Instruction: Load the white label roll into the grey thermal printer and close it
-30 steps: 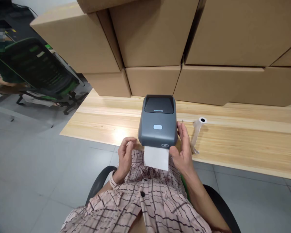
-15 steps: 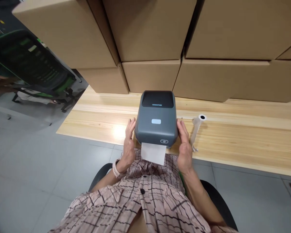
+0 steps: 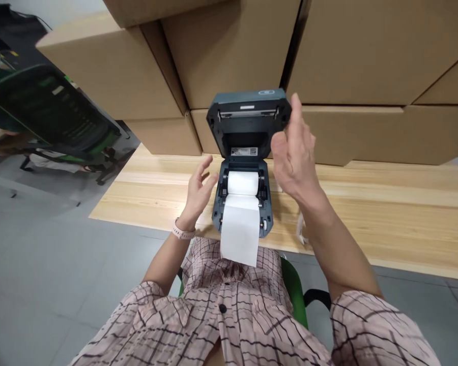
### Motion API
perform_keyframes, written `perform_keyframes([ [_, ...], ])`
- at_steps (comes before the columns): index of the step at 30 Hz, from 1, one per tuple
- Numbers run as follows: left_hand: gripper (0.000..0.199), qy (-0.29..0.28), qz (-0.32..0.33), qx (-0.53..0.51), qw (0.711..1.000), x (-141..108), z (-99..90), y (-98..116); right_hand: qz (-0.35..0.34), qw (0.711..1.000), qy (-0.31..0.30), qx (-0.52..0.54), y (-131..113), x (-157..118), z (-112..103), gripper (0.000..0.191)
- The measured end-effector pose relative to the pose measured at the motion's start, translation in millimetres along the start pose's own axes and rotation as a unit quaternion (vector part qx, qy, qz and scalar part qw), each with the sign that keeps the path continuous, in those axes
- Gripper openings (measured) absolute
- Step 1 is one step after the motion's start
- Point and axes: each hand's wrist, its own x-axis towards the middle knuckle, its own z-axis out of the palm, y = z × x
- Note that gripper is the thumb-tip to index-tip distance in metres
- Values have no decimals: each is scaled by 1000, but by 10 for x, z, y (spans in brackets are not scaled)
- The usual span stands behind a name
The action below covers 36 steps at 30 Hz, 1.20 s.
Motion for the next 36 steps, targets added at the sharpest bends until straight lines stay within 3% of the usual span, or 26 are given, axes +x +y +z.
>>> perform_keyframes([
  [3,61,-19,-75,7,997,-180,16,-113,9,998,50,-21,33,246,44,86],
  [9,63,-65,-112,53,990,-259,-24,-69,12,997,30,-70,310,668,106,90],
  [14,66,-156,-149,203,955,-20,-89,123,-75,986,103,-104,193,442,103,73],
  [16,70,-205,-149,254,933,98,-98,194,-97,988,43,-109,129,244,142,55],
  [18,71,-240,-131,289,918,196,-95,245,-86,983,-119,-107,113,92,202,48],
  [20,68,-266,-113,298,910,257,-89,273,-58,953,-274,-118,131,24,269,54],
  [22,63,-282,-110,293,907,278,-87,286,-40,920,-360,-148,152,33,339,68],
  [26,62,-290,-113,289,905,258,-96,293,-42,872,-428,-234,144,135,491,93],
  [30,63,-282,-109,272,913,240,-99,282,-61,866,-436,-235,131,193,552,108],
  [33,65,-272,-110,250,923,235,-92,253,-68,884,-436,-154,116,211,395,109],
  [36,65,-263,-115,232,929,231,-90,207,-90,901,-422,-52,78,205,38,104],
])
